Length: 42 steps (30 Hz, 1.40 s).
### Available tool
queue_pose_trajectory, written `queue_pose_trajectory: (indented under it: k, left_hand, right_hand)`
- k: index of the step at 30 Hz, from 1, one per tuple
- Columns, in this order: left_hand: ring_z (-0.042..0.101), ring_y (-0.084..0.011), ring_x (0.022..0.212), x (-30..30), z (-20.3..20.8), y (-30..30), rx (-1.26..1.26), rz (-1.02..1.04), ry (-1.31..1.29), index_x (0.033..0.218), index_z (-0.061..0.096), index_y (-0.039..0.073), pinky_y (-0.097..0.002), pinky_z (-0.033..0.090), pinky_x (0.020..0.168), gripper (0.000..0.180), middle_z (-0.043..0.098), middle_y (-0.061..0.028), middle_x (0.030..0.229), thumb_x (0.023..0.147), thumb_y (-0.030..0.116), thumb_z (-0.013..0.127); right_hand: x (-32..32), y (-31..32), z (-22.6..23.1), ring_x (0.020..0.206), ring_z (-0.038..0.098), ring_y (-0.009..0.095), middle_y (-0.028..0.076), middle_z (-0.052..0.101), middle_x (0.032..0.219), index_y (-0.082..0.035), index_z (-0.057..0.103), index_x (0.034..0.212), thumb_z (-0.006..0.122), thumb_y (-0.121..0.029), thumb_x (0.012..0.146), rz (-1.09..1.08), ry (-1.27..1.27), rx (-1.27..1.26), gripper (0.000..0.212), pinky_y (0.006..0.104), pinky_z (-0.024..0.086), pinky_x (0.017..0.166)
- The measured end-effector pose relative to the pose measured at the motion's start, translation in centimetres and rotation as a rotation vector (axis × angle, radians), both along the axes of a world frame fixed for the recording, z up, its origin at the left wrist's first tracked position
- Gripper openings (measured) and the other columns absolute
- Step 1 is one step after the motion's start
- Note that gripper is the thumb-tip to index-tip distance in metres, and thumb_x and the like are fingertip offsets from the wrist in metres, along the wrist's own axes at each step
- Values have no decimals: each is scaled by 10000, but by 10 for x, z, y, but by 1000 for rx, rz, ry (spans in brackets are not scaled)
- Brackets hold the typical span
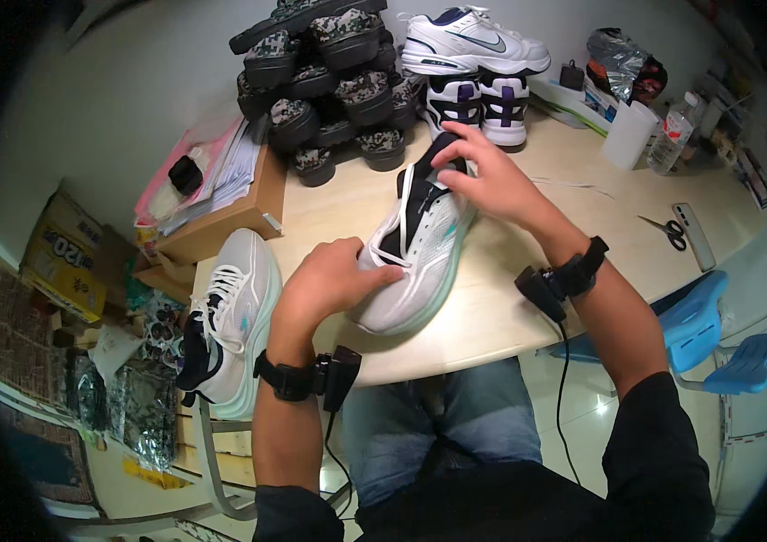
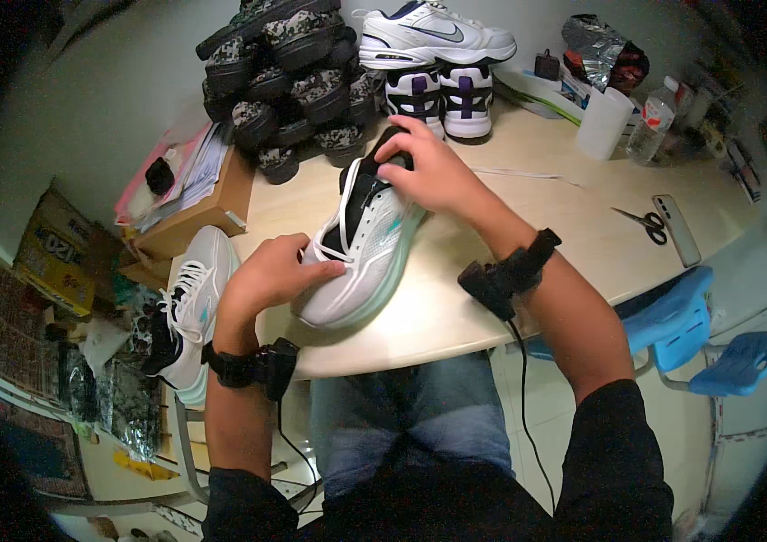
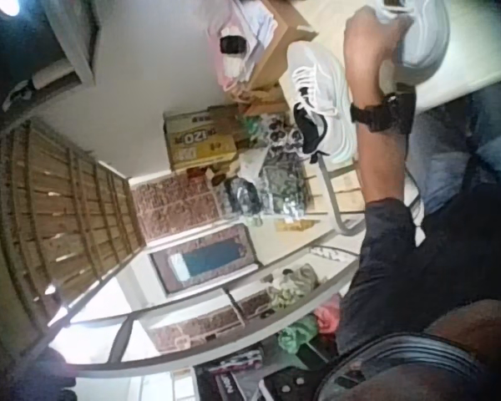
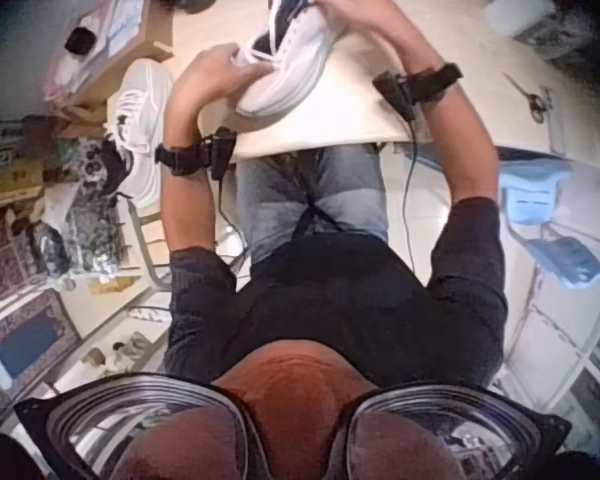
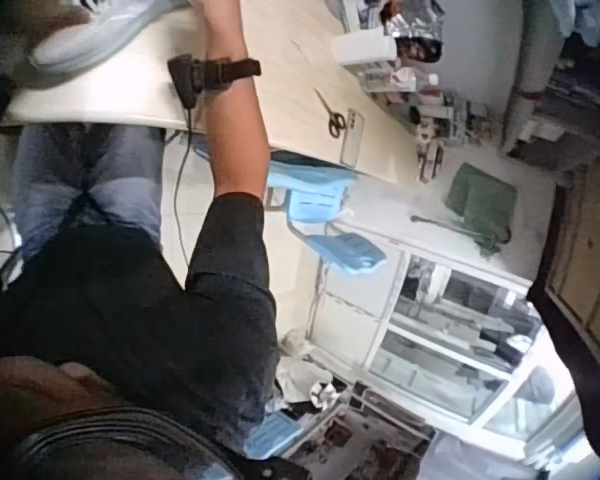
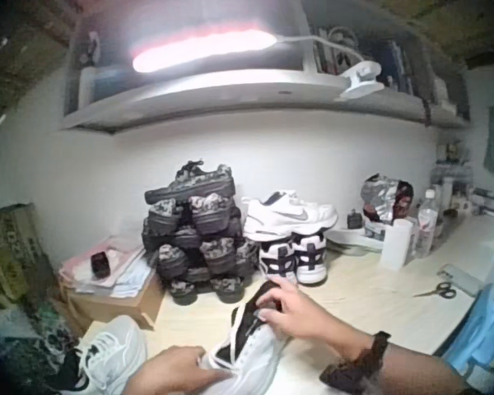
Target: The person laces a white shoe by threading the laces through the eyelets and pulling them tight.
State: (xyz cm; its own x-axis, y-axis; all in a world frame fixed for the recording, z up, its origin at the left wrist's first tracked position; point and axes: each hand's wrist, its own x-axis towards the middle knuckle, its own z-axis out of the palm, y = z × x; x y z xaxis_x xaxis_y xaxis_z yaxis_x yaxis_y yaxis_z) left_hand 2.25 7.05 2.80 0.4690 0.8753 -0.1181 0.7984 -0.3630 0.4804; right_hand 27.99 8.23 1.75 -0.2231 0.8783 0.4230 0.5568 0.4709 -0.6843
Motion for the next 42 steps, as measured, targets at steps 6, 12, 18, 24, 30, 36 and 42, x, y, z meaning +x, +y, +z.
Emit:
queue_pose_trajectory:
  k: [6, 12, 18, 24, 30, 36, 42]
  left_hand:
    - [598, -176, 493, 9, 21, -3, -281, -1, 28, 718, 648, -56, -293, 473, 501, 498, 606, -108, 560, 790, 435, 675]
    - [618, -245, 509, 23, 0, 2, -192, -41, -43, 666, 645, -58, -346, 494, 553, 488, 604, -149, 544, 806, 410, 639]
    - [584, -164, 491, 41, -22, 1, -103, -33, -204, 722, 615, -58, -296, 473, 487, 441, 593, -94, 565, 887, 349, 580]
    - [584, -148, 548, 34, 2, 22, -513, -149, -196, 796, 627, -32, -277, 484, 551, 419, 622, -69, 670, 924, 354, 525]
    - [542, -102, 533, 44, 3, 56, -458, 125, -406, 979, 591, 32, -240, 412, 480, 351, 611, -43, 692, 919, 375, 545]
    - [605, -187, 730, 66, -6, 78, 177, 89, -330, 1056, 577, -35, -308, 481, 640, 442, 641, -138, 923, 846, 352, 623]
    - [613, -217, 772, 88, 2, 82, 164, 175, -298, 955, 625, -49, -305, 473, 738, 326, 653, -133, 866, 822, 248, 623]
  right_hand:
    - [-46, -23, 24, 762, 576, 309, 174, 576, 729, 23, 608, 693, 669, -282, 784, -278, -401, 52, 324, 381, 457, 710]
    - [-60, -20, 1, 670, 609, 351, 199, 610, 692, 11, 643, 706, 594, -252, 768, -136, -252, -92, 274, 437, 480, 648]
    - [-35, -9, 21, 586, 446, 40, -34, 554, 677, -43, 640, 796, 595, -217, 872, -22, 322, -495, 195, 225, 381, 550]
    - [6, 7, 16, 776, 557, 126, 34, 599, 865, -51, 594, 880, 523, -196, 937, 397, 869, -445, 171, 288, 453, 746]
    - [4, 6, 1, 861, 572, 154, 65, 603, 910, -20, 589, 942, 503, -146, 944, 450, 1146, -292, 153, 322, 475, 805]
    - [42, 2, 12, 1240, 457, 267, 132, 480, 1343, -109, 623, 966, 495, -279, 940, 783, 1486, 80, 215, 448, 381, 1025]
    - [43, 8, -4, 1080, 554, 194, 106, 583, 1204, -63, 655, 972, 480, -242, 953, 291, 1008, -62, 251, 352, 420, 949]
